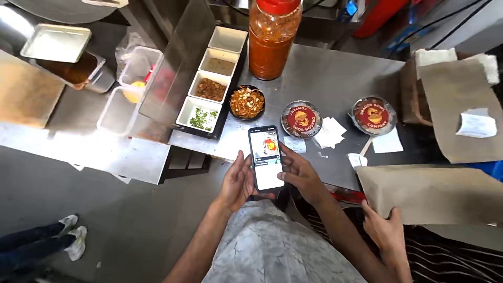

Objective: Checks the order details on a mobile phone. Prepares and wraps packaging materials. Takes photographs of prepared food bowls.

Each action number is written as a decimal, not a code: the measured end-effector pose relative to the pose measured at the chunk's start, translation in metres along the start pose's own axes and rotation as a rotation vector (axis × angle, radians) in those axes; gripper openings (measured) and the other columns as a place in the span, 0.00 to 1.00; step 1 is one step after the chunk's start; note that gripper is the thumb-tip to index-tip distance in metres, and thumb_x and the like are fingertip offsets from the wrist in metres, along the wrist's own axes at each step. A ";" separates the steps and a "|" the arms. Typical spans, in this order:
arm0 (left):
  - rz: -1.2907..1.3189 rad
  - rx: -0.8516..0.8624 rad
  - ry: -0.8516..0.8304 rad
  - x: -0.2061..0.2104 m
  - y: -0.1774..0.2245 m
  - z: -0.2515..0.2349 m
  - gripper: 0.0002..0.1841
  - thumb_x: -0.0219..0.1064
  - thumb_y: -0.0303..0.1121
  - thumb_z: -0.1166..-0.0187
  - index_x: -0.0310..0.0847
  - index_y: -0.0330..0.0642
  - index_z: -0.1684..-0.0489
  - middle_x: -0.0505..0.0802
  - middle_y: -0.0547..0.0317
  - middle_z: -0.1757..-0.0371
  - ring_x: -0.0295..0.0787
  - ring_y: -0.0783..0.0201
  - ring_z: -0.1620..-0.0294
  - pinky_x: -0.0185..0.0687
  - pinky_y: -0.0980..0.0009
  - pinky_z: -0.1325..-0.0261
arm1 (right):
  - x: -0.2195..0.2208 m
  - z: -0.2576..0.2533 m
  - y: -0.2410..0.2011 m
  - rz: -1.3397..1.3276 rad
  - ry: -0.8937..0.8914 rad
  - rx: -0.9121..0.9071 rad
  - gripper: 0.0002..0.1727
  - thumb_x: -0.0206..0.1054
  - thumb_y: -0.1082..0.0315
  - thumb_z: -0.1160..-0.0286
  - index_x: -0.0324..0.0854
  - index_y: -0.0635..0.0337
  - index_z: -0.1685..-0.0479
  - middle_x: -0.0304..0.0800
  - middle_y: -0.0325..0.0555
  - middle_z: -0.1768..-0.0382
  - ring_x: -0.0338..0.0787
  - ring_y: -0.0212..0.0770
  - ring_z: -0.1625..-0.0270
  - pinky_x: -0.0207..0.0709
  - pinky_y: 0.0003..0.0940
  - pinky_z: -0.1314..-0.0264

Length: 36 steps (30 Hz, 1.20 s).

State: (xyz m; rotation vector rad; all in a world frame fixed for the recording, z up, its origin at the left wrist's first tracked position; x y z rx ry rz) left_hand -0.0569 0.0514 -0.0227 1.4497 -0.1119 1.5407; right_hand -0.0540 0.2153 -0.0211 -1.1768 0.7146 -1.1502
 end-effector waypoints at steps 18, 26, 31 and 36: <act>0.019 0.009 -0.015 0.018 0.015 -0.011 0.44 0.30 0.74 0.18 0.53 0.57 0.08 0.82 0.38 0.24 0.87 0.35 0.35 0.89 0.37 0.47 | -0.002 -0.023 -0.034 -0.135 -0.059 -0.122 0.46 0.54 0.81 0.34 0.53 0.53 0.05 0.86 0.56 0.31 0.91 0.46 0.39 0.87 0.42 0.38; 0.038 0.008 -0.069 0.024 0.016 -0.016 0.44 0.31 0.73 0.17 0.52 0.57 0.07 0.78 0.34 0.22 0.84 0.32 0.32 0.87 0.34 0.45 | -0.006 -0.020 -0.037 -0.120 -0.059 -0.150 0.51 0.59 0.83 0.39 0.50 0.53 0.04 0.87 0.54 0.33 0.93 0.44 0.42 0.88 0.39 0.40; 0.021 -0.001 -0.079 0.025 0.013 -0.017 0.44 0.31 0.74 0.18 0.53 0.55 0.08 0.79 0.34 0.22 0.84 0.32 0.32 0.87 0.34 0.45 | -0.009 -0.017 -0.036 -0.105 -0.025 -0.145 0.48 0.58 0.81 0.36 0.52 0.53 0.05 0.87 0.54 0.32 0.93 0.44 0.41 0.88 0.39 0.39; 0.005 0.009 -0.069 0.027 0.013 -0.018 0.43 0.33 0.73 0.17 0.52 0.55 0.07 0.79 0.36 0.21 0.84 0.33 0.31 0.87 0.34 0.44 | -0.012 -0.017 -0.035 -0.123 0.039 -0.137 0.43 0.54 0.79 0.31 0.57 0.54 0.07 0.88 0.55 0.34 0.93 0.44 0.43 0.88 0.39 0.42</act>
Point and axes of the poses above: each hand's wrist, its own z-axis away from the middle knuckle, its own x-axis out of the palm, y = z × x, the point moved 8 cm from there along -z, towards the middle knuckle
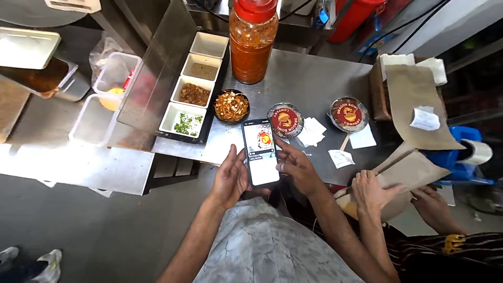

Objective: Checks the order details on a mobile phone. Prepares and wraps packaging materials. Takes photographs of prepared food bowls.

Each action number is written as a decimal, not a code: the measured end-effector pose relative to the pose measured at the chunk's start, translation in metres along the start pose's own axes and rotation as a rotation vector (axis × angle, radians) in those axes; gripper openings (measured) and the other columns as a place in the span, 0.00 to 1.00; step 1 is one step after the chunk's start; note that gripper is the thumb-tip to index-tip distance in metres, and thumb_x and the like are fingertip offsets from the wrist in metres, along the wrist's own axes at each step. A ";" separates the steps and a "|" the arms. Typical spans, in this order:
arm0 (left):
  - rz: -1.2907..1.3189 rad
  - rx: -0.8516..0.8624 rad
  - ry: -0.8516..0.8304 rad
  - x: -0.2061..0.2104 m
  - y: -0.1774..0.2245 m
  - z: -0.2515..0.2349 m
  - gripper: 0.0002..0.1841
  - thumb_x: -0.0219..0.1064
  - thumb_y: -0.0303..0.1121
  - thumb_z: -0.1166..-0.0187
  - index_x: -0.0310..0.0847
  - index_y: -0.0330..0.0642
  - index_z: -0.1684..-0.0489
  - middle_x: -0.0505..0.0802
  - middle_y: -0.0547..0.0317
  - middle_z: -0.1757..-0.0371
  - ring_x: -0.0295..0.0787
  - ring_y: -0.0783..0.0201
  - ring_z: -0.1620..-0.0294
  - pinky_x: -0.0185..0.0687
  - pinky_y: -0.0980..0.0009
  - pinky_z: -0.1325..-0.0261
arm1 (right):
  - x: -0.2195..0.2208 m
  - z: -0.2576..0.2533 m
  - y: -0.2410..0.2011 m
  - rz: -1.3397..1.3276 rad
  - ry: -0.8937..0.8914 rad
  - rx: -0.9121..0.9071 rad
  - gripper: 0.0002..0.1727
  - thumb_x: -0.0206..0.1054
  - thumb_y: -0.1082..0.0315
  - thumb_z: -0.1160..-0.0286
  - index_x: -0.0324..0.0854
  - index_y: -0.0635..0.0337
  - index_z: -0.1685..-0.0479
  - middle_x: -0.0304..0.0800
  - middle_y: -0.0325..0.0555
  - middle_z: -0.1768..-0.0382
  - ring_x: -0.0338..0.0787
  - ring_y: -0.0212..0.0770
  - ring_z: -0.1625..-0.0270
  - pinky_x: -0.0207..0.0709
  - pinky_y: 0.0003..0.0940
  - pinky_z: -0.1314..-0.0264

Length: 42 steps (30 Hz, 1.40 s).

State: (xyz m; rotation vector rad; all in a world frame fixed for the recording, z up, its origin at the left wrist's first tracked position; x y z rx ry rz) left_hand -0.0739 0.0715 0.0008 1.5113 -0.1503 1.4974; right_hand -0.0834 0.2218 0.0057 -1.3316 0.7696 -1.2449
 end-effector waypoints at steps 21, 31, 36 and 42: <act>0.026 -0.030 0.092 -0.028 -0.006 0.019 0.42 0.39 0.72 0.17 0.56 0.56 0.08 0.81 0.38 0.23 0.86 0.35 0.33 0.88 0.35 0.45 | 0.019 0.001 0.023 0.057 0.045 0.024 0.39 0.58 0.76 0.26 0.61 0.50 0.09 0.91 0.50 0.40 0.92 0.41 0.46 0.88 0.40 0.45; 0.023 -0.130 0.141 -0.065 0.015 0.047 0.42 0.42 0.71 0.17 0.55 0.55 0.09 0.82 0.37 0.24 0.87 0.34 0.34 0.90 0.36 0.47 | 0.060 -0.010 0.064 -0.039 0.052 0.154 0.43 0.61 0.79 0.26 0.58 0.45 0.06 0.89 0.51 0.36 0.93 0.42 0.48 0.88 0.40 0.44; -0.014 -0.121 0.095 -0.048 0.019 0.043 0.41 0.41 0.71 0.16 0.59 0.55 0.10 0.82 0.37 0.24 0.88 0.35 0.35 0.90 0.37 0.47 | 0.056 -0.002 0.047 -0.050 0.080 0.080 0.44 0.60 0.79 0.28 0.58 0.43 0.06 0.89 0.53 0.36 0.93 0.44 0.48 0.88 0.41 0.46; -0.125 -0.068 0.107 -0.013 0.007 0.034 0.41 0.38 0.71 0.15 0.57 0.54 0.09 0.82 0.40 0.24 0.87 0.37 0.34 0.88 0.36 0.45 | 0.035 0.016 0.027 0.004 0.147 -0.006 0.40 0.58 0.77 0.27 0.63 0.46 0.09 0.91 0.50 0.39 0.93 0.43 0.46 0.89 0.41 0.46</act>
Point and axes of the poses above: each hand's wrist, its own z-axis away from the middle knuckle, its own x-axis out of the palm, y = z × x, the point moved 8 cm from there along -z, towards the middle knuckle
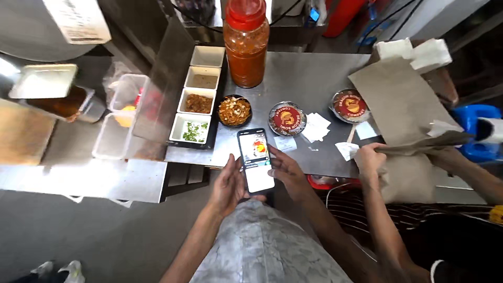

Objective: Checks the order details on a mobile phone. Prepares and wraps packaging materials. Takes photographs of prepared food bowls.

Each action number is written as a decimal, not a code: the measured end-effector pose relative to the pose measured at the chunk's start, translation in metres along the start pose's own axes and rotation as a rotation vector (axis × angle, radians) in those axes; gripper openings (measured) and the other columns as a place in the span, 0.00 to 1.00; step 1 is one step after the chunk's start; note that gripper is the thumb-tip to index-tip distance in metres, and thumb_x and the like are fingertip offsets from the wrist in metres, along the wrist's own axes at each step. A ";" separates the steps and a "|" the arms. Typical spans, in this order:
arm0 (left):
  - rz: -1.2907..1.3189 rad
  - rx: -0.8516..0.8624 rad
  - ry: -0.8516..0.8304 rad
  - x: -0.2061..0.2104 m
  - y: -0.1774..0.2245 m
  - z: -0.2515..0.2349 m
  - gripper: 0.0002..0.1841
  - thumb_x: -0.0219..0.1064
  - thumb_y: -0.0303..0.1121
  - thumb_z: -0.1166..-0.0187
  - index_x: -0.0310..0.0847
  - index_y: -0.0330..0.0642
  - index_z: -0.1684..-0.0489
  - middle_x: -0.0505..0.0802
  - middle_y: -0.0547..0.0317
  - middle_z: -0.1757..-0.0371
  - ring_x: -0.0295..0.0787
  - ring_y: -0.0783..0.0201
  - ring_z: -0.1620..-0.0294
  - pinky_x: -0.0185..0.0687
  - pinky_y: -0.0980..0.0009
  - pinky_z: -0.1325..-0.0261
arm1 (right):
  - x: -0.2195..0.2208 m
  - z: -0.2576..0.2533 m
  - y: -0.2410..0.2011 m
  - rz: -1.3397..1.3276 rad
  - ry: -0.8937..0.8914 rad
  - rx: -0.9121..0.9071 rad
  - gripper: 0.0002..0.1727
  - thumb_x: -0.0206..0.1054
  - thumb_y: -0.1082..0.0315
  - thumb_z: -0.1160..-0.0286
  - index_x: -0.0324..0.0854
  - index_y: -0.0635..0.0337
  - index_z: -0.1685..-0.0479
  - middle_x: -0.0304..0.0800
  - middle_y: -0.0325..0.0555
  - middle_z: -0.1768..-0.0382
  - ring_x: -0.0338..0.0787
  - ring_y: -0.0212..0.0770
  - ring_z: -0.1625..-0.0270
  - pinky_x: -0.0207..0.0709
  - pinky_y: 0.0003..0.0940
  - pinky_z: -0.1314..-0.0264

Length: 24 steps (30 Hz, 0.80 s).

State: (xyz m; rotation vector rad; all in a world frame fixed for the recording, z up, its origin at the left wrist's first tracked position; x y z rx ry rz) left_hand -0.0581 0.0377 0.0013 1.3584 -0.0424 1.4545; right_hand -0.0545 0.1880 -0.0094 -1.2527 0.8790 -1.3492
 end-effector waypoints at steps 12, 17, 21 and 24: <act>-0.101 0.029 -0.059 0.063 -0.027 -0.006 0.41 0.37 0.70 0.15 0.59 0.53 0.11 0.84 0.39 0.27 0.88 0.38 0.36 0.90 0.39 0.45 | -0.036 0.044 -0.029 -0.089 0.081 -0.084 0.44 0.62 0.82 0.32 0.60 0.51 0.08 0.90 0.54 0.39 0.94 0.47 0.46 0.90 0.42 0.44; -0.104 0.032 -0.066 0.073 -0.035 -0.007 0.39 0.35 0.69 0.13 0.59 0.52 0.12 0.84 0.38 0.28 0.89 0.38 0.37 0.90 0.40 0.46 | -0.039 0.054 -0.031 -0.113 0.100 -0.138 0.45 0.67 0.82 0.33 0.60 0.52 0.09 0.90 0.55 0.38 0.94 0.49 0.46 0.91 0.44 0.44; -0.125 0.031 -0.073 0.079 -0.041 -0.008 0.40 0.33 0.69 0.13 0.59 0.51 0.12 0.85 0.38 0.28 0.90 0.39 0.39 0.91 0.41 0.48 | -0.044 0.063 -0.029 -0.067 0.140 -0.139 0.45 0.69 0.79 0.33 0.61 0.45 0.09 0.89 0.51 0.36 0.94 0.48 0.45 0.91 0.44 0.46; -0.143 0.023 -0.069 0.082 -0.045 -0.008 0.40 0.32 0.68 0.13 0.61 0.51 0.14 0.85 0.40 0.29 0.91 0.41 0.40 0.92 0.44 0.49 | -0.046 0.068 -0.026 -0.076 0.156 -0.148 0.46 0.70 0.77 0.32 0.60 0.45 0.09 0.88 0.52 0.35 0.93 0.49 0.44 0.91 0.44 0.45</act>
Point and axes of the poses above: each hand's wrist, its own z-axis away from the middle knuckle, its own x-axis out of the palm, y = z × x, the point moved 8 cm from there along -z, towards the middle knuckle
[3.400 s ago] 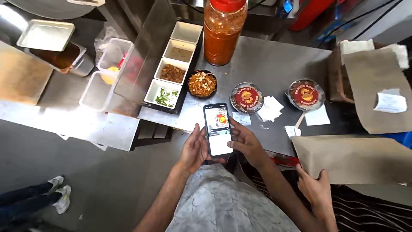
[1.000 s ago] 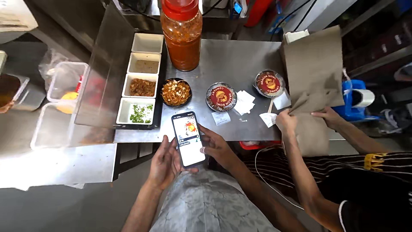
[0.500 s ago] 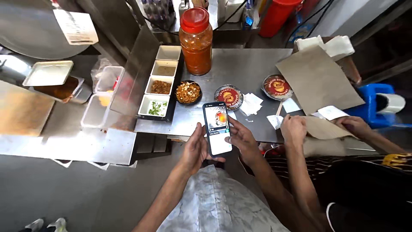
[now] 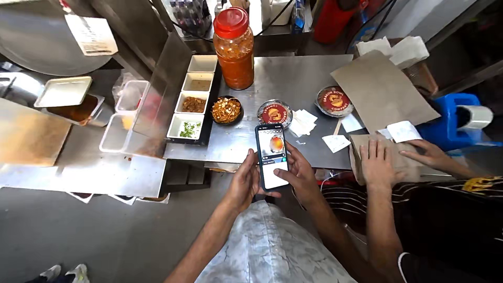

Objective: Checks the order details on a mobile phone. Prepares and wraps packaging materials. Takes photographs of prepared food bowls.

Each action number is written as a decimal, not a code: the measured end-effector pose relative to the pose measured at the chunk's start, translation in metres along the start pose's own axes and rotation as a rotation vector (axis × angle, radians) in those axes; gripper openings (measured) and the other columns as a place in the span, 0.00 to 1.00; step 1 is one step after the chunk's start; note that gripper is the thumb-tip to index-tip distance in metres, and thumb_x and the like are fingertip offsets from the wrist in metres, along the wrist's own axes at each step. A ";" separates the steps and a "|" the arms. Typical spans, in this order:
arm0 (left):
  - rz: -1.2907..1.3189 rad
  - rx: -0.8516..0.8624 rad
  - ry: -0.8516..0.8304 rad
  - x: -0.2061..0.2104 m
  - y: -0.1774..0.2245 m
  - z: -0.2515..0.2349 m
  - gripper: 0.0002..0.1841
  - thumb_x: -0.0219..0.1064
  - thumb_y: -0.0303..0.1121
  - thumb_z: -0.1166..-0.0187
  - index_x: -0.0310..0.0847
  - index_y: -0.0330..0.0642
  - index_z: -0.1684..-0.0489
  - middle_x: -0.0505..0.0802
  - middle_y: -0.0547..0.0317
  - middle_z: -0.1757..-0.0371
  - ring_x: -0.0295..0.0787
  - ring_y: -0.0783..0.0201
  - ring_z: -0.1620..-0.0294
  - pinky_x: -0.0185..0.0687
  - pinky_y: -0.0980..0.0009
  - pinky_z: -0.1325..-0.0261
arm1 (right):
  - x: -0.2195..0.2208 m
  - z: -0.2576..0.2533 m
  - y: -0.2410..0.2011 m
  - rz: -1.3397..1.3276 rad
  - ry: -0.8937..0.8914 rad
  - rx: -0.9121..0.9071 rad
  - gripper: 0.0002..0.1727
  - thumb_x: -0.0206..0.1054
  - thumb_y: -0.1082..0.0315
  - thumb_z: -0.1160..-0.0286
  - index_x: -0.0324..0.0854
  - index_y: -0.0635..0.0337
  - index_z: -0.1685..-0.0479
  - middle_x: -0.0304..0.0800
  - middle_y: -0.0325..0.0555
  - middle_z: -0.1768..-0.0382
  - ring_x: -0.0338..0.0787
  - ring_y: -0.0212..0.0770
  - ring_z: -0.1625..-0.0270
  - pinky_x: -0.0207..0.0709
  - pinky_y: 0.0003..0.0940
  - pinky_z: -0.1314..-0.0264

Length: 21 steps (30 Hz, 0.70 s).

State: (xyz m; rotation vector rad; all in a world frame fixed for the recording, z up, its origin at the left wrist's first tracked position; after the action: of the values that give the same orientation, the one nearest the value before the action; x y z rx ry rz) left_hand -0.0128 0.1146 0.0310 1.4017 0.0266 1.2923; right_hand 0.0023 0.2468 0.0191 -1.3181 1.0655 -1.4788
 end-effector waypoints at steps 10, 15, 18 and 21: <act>-0.039 -0.017 -0.007 0.005 -0.005 -0.001 0.38 0.34 0.67 0.12 0.61 0.52 0.13 0.86 0.41 0.29 0.91 0.43 0.39 0.93 0.46 0.48 | -0.001 0.007 -0.002 0.045 0.049 -0.041 0.49 0.77 0.75 0.35 0.58 0.46 0.08 0.87 0.51 0.34 0.92 0.49 0.40 0.91 0.43 0.42; -0.016 -0.035 -0.032 0.004 -0.008 0.001 0.39 0.33 0.67 0.12 0.60 0.51 0.13 0.85 0.39 0.29 0.90 0.40 0.39 0.92 0.44 0.48 | -0.006 0.013 0.002 -0.007 0.065 -0.010 0.41 0.69 0.75 0.26 0.61 0.45 0.09 0.87 0.51 0.34 0.92 0.48 0.41 0.90 0.43 0.42; 0.030 -0.038 -0.056 0.003 -0.009 0.003 0.39 0.35 0.69 0.13 0.59 0.52 0.12 0.84 0.37 0.28 0.90 0.37 0.39 0.91 0.40 0.47 | -0.010 0.015 0.004 -0.032 0.089 0.023 0.32 0.57 0.68 0.17 0.65 0.44 0.11 0.90 0.51 0.37 0.92 0.45 0.42 0.89 0.42 0.42; 0.037 -0.031 -0.068 0.003 -0.008 0.007 0.40 0.35 0.70 0.14 0.58 0.51 0.11 0.82 0.36 0.26 0.88 0.35 0.37 0.90 0.38 0.46 | -0.009 0.015 0.005 -0.037 0.102 0.031 0.29 0.54 0.67 0.14 0.68 0.44 0.12 0.91 0.50 0.39 0.93 0.44 0.45 0.89 0.42 0.44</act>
State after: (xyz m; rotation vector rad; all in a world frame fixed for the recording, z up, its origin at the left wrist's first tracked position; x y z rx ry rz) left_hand -0.0019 0.1143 0.0289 1.4249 -0.0659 1.2697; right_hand 0.0187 0.2537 0.0127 -1.2581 1.0835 -1.5989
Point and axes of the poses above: each hand's wrist, its own z-axis away from the middle knuckle, its own x-axis out of the palm, y = z × x, the point moved 8 cm from there along -z, towards the middle knuckle
